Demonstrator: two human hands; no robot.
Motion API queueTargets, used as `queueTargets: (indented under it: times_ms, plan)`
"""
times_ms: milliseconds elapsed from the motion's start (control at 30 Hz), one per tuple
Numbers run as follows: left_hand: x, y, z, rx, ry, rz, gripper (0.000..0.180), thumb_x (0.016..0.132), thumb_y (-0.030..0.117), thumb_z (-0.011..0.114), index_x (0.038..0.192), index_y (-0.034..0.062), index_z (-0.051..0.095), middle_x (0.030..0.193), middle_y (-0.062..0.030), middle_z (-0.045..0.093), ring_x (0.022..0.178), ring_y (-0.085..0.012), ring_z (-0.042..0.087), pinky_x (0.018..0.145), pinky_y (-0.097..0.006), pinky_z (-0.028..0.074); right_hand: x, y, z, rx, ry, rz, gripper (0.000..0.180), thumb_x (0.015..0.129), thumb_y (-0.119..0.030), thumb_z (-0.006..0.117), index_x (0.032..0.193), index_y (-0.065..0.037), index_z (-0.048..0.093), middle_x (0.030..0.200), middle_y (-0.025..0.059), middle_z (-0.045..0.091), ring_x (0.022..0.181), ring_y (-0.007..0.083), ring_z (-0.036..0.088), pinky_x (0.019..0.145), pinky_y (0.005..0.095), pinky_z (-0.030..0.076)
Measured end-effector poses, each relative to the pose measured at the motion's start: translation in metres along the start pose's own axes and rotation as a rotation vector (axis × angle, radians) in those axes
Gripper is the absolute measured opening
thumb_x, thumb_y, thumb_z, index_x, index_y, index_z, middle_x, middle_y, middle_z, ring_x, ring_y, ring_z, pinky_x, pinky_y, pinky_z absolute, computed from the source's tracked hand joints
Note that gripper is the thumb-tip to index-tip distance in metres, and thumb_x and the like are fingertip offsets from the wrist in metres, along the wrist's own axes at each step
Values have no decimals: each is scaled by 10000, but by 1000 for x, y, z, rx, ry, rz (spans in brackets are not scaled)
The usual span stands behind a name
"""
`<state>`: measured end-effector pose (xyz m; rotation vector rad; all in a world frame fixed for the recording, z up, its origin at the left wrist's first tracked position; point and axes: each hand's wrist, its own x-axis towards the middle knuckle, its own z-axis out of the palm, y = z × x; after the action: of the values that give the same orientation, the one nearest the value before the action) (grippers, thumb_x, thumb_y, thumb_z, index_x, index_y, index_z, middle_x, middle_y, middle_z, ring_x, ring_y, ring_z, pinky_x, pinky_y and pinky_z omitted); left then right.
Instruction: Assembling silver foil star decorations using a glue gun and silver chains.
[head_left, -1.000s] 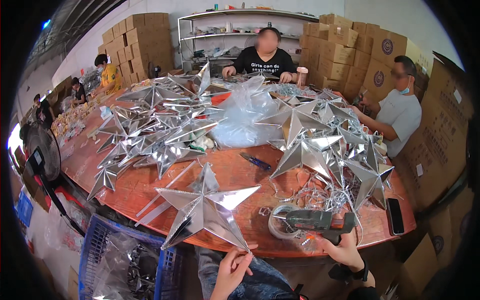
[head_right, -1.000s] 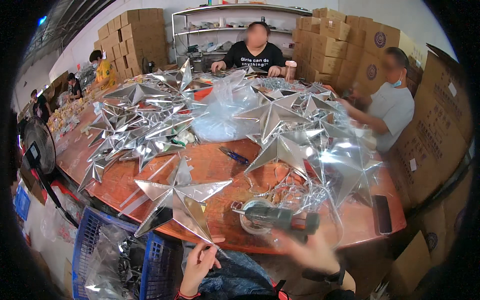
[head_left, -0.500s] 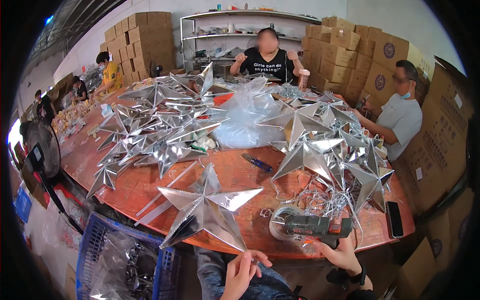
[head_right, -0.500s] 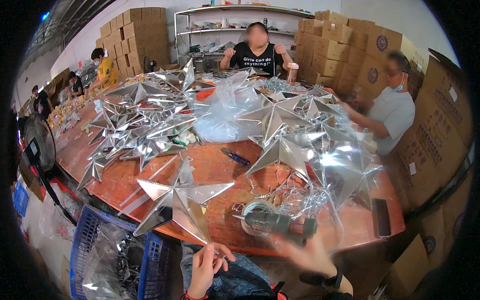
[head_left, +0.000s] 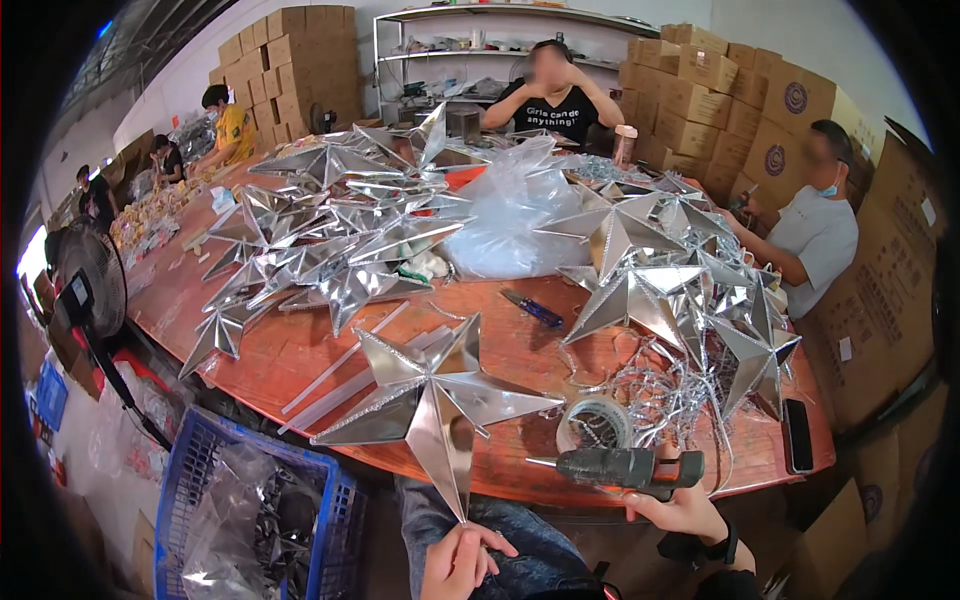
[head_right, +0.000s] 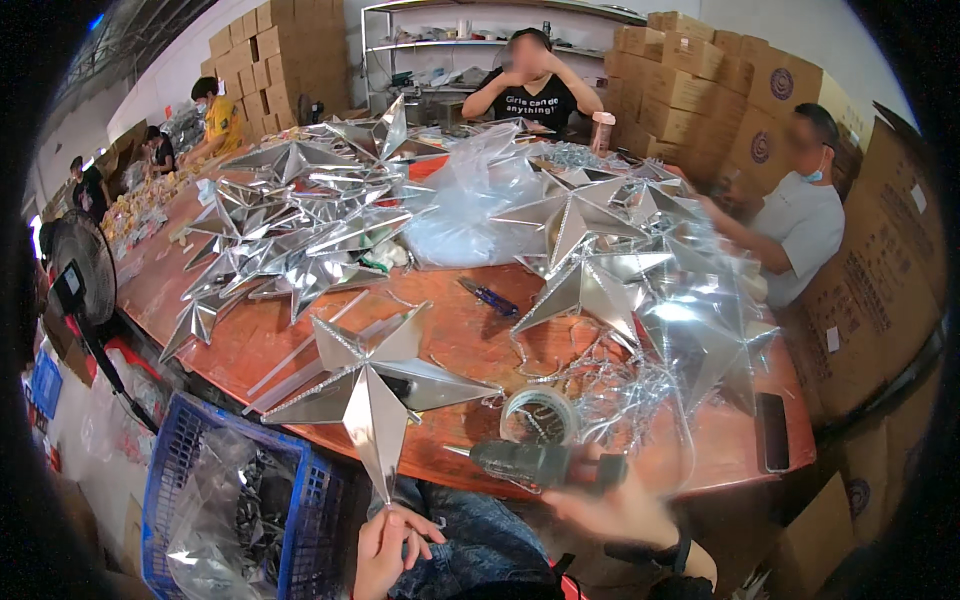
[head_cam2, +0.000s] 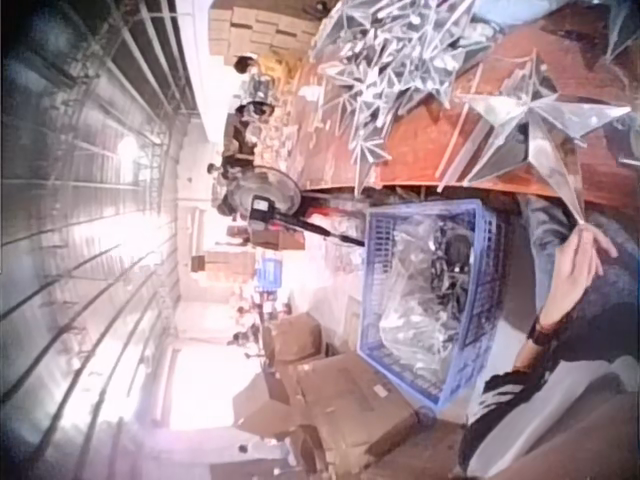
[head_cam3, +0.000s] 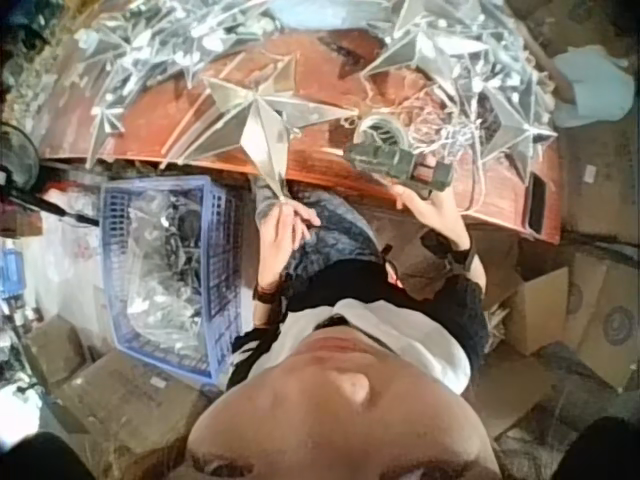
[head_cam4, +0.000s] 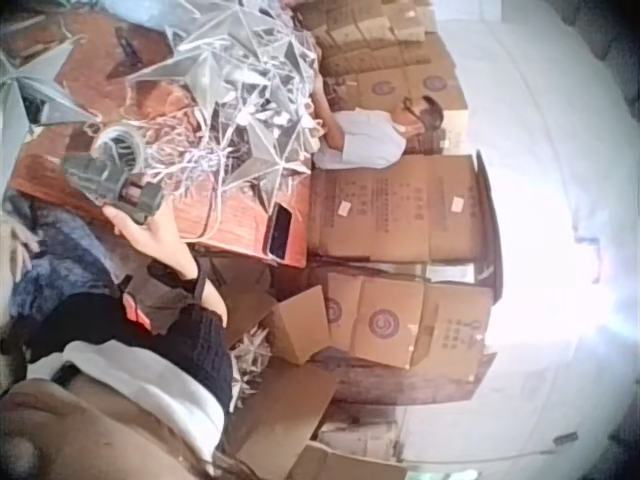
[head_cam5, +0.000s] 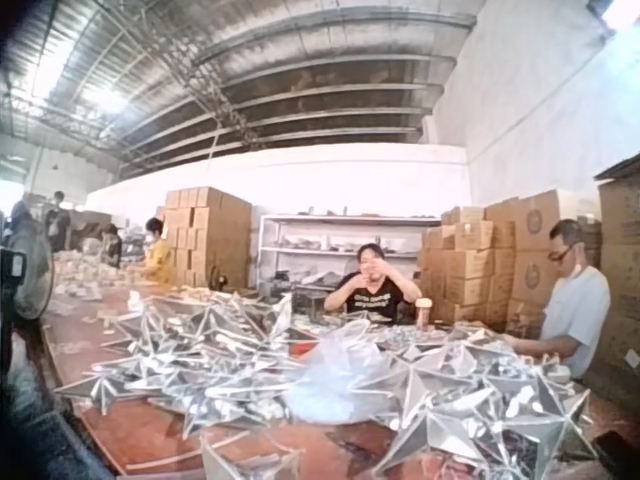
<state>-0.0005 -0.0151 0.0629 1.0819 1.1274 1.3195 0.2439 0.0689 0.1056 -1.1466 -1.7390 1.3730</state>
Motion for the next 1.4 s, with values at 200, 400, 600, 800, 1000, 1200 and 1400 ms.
queueTargets:
  times_ms: [200,400,600,800,1000,1200,1400]
  plan:
    - [-17,-25,-13,123,-35,-120,349,972,197,335,878,-48,564,820,-134,638,471,-85,474,523,-227,464,4,-3,8,-23,84,-37,415,793,-74,661,1133,24,444,951,108,609,875,182,593,766,314,477]
    - [-30,-51,-34,193,-121,-258,312,963,187,357,948,-33,578,886,-79,652,575,-68,547,529,-206,479,9,-16,20,157,77,42,362,795,-35,635,1102,14,448,938,78,591,831,157,585,733,277,479]
    - [-31,-59,-34,253,-113,-365,290,958,223,392,981,42,618,879,-24,655,562,-62,540,531,-204,455,8,-7,20,120,61,27,398,792,-27,633,1134,27,437,1009,92,587,906,156,568,762,270,456]
    - [-28,-86,-47,537,-119,-272,233,931,224,452,1032,99,621,829,-54,663,577,-96,574,580,-263,468,5,-8,14,29,28,-12,363,779,-66,660,1079,37,483,997,112,593,944,163,566,792,288,454]
    - [-23,-91,-57,841,-110,-37,248,933,216,448,1000,31,599,813,-104,652,541,-101,554,563,-255,465,8,-17,10,-82,8,-159,389,763,-141,706,1055,32,516,908,117,616,854,175,602,713,294,479]
    - [-22,-42,-44,570,325,-34,196,931,165,443,957,38,590,761,-65,578,627,-152,515,597,-263,409,12,-13,4,-207,30,-357,346,764,-152,713,1001,33,543,864,117,616,792,164,610,674,274,473]
    - [-11,-14,-11,-10,454,4,276,979,217,351,1122,24,489,984,-22,535,553,-31,325,510,-180,294,9,-11,5,-208,-20,-330,357,799,-153,678,1057,34,517,876,107,628,822,151,605,700,283,476]
